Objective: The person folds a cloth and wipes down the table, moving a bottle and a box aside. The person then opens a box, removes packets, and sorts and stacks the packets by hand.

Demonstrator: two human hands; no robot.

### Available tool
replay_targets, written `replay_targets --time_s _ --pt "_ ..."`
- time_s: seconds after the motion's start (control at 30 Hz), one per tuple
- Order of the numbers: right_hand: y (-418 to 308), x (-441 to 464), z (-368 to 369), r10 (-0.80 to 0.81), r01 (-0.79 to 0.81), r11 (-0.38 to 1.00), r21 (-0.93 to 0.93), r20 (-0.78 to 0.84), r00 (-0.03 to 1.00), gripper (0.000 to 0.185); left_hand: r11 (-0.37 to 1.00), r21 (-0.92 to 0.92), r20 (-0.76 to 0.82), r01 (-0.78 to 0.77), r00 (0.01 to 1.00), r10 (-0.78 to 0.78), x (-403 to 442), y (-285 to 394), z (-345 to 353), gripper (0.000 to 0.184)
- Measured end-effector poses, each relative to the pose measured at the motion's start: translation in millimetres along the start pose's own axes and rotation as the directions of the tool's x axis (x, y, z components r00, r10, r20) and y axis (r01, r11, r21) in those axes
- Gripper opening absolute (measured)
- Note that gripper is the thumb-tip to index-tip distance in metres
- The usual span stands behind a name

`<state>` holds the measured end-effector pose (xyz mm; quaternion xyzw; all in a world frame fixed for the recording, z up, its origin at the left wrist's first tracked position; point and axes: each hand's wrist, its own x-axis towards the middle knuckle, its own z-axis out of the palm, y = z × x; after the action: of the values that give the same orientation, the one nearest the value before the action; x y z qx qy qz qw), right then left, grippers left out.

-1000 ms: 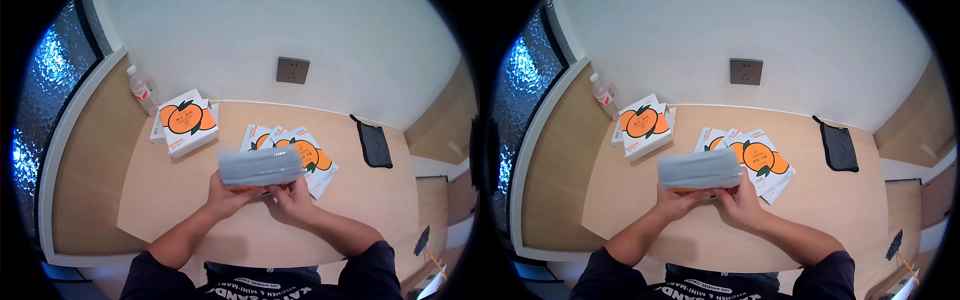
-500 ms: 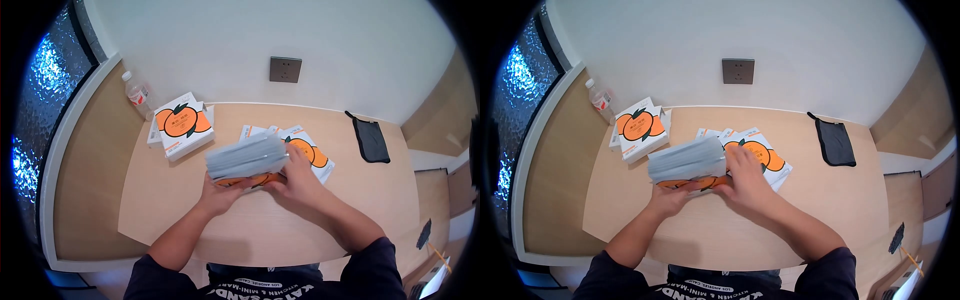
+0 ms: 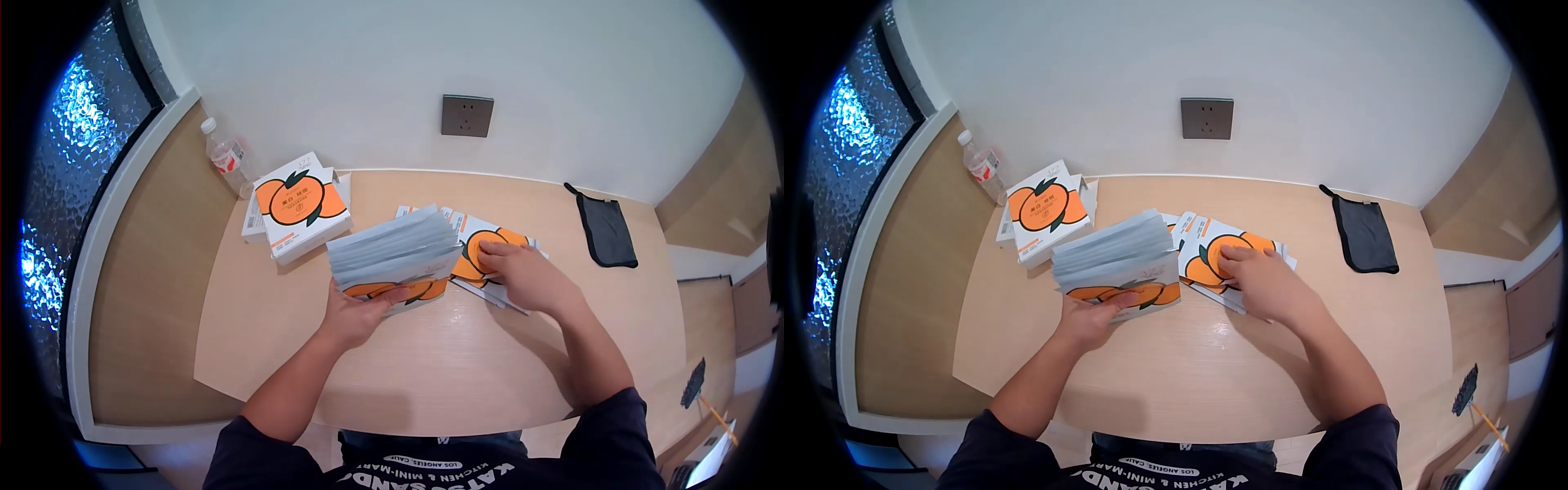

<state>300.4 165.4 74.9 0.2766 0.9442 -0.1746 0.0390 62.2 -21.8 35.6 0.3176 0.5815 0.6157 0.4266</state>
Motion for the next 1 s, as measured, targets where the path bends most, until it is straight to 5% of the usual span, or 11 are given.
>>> replay_targets --time_s 0.07,0.2,0.3,0.33,0.37,0.43,0.5,0.6,0.7,1.0 --pt "10 4 -8 0.04 -0.043 0.997 0.071 0.045 0.998 0.051 0.998 0.068 0.006 0.007 1.0 -0.008 1 1 -1 0.043" --pt "24 -5 -32 0.079 -0.06 0.984 -0.169 0.106 0.991 0.052 0.996 0.09 0.028 -0.006 1.0 0.003 1 -1 -3 0.044" --pt "28 -8 -45 0.171 -0.174 0.985 0.011 0.125 0.977 0.048 0.997 0.075 0.019 0.001 1.0 -0.002 2 -1 -2 0.044" --pt "26 -7 -46 0.116 -0.111 0.986 0.128 -0.026 0.993 0.038 0.998 0.069 0.023 -0.009 1.0 0.008 2 -1 -1 0.044" --pt "24 -9 -47 0.05 -0.005 0.89 0.455 -0.087 0.995 0.037 0.998 0.063 0.028 -0.019 0.999 0.018 2 -1 -2 0.045" --pt "12 -10 -50 -0.004 0.238 0.393 0.888 -0.257 0.966 0.036 0.998 0.057 0.006 -0.023 1.0 0.023 2 -2 -2 0.045" --pt "4 -14 -49 -0.063 0.29 -0.034 0.956 -0.292 0.954 0.031 0.998 0.058 -0.034 -0.003 0.999 0.005 2 -6 -2 0.045" --pt "-19 -24 -51 -0.124 0.313 -0.414 0.855 -0.394 0.911 0.033 0.995 0.096 -0.014 0.022 1.0 -0.021 0 2 2 0.042" --pt "-36 -35 -50 -0.16 0.3 -0.424 0.855 -0.397 0.904 0.034 0.998 -0.061 -0.045 -0.015 0.999 0.012 2 -8 3 0.037" --pt "-67 -71 -64 -0.246 0.224 -0.373 0.9 -0.329 0.912 0.056 0.996 0.092 -0.032 -0.005 0.999 0.008 -1 0 1 0.035"
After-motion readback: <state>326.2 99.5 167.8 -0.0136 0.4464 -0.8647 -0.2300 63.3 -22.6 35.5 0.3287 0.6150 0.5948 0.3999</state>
